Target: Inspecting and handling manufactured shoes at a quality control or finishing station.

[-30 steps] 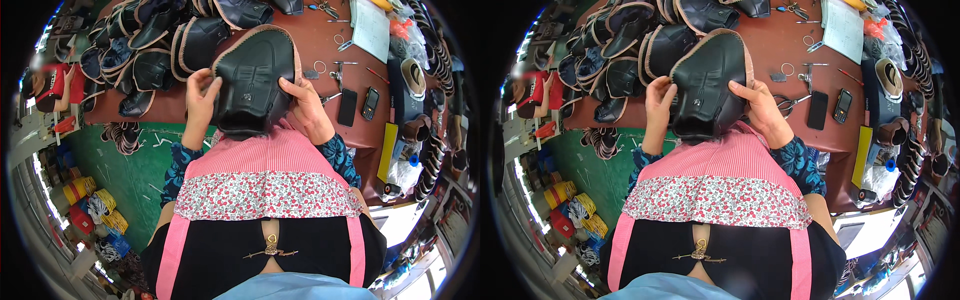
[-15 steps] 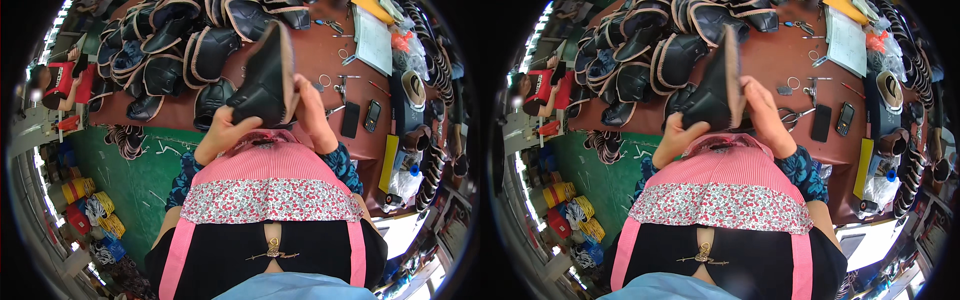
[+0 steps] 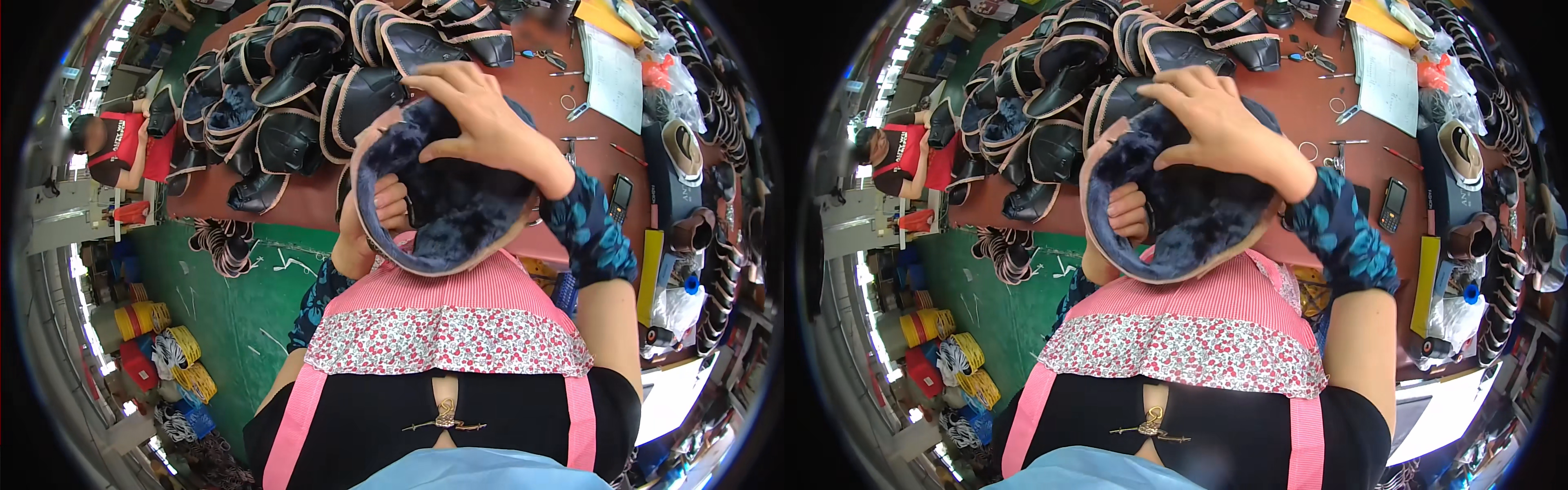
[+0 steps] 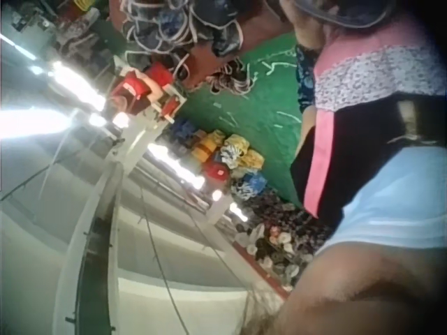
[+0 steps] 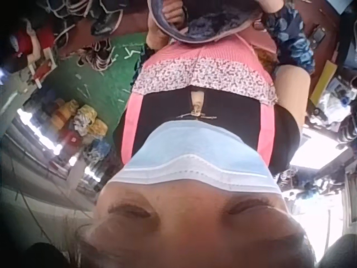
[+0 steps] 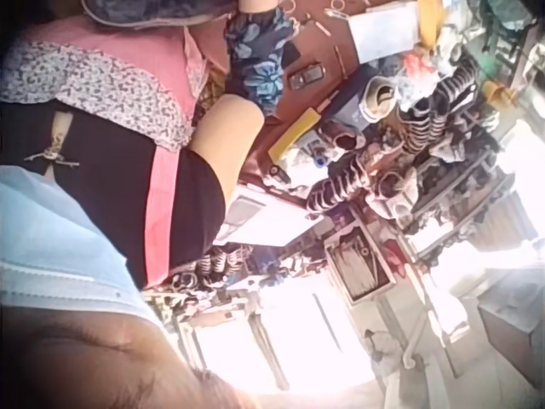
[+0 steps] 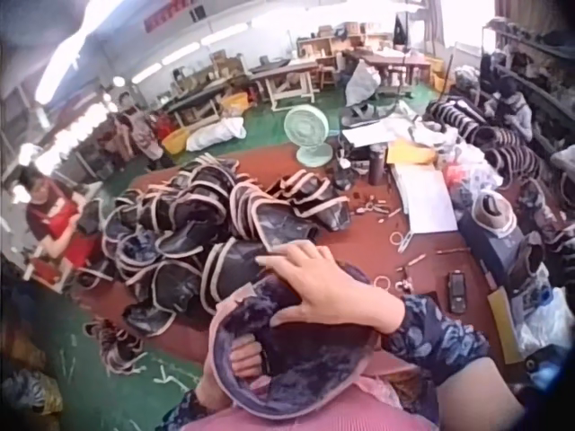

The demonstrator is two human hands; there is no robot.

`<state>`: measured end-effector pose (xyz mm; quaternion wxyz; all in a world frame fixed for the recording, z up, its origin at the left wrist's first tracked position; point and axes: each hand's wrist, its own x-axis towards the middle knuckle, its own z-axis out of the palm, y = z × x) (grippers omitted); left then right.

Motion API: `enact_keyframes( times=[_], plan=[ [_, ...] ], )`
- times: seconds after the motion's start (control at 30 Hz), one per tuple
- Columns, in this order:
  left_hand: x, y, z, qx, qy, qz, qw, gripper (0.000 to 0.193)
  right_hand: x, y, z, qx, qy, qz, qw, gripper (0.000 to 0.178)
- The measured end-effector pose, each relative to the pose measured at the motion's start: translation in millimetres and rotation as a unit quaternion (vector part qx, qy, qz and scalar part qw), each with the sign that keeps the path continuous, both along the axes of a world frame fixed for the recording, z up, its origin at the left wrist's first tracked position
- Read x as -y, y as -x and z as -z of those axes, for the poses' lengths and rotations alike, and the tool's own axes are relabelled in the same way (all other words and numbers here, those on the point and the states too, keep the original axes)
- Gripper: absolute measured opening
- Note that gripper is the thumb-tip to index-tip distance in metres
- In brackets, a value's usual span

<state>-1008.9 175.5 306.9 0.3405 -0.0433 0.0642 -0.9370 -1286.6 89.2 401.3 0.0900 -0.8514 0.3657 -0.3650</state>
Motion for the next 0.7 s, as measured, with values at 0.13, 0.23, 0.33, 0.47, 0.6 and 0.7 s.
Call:
enact_keyframes(
  times=[0.13, 0.23, 0.33, 0.47, 0.6, 0.7],
  plan=[
    [-9.9, 4.4, -2.9, -0.028, -0.067, 0.021, 0.997, 0.021, 31.5, 0.2, 4.5, 0.003, -0.213, -0.175, 0.961, 0.048],
    [-17.3, 1.5, -0.9, -0.036, -0.120, 0.011, 0.992, 0.024, 34.4, 1.1, 12.6, 0.011, -0.320, -0.211, 0.923, 0.034],
    [-25.7, -3.3, 3.4, -0.030, -0.153, 0.008, 0.988, 0.023, 28.2, -0.4, 23.7, 0.026, -0.356, -0.226, 0.906, 0.035],
    [-28.4, -6.6, 11.5, -0.004, -0.198, 0.011, 0.980, 0.026, 18.0, -5.6, 45.6, -0.011, -0.404, -0.215, 0.889, 0.039],
    [-29.0, -9.8, 18.4, 0.041, -0.221, 0.031, 0.974, 0.033, 3.3, -8.0, 76.3, 0.025, -0.396, -0.212, 0.893, 0.044],
    [-28.2, -11.8, 23.9, 0.029, -0.242, 0.053, 0.968, 0.034, 0.5, -2.1, 96.4, 0.076, -0.438, -0.235, 0.864, 0.047]
  ],
)
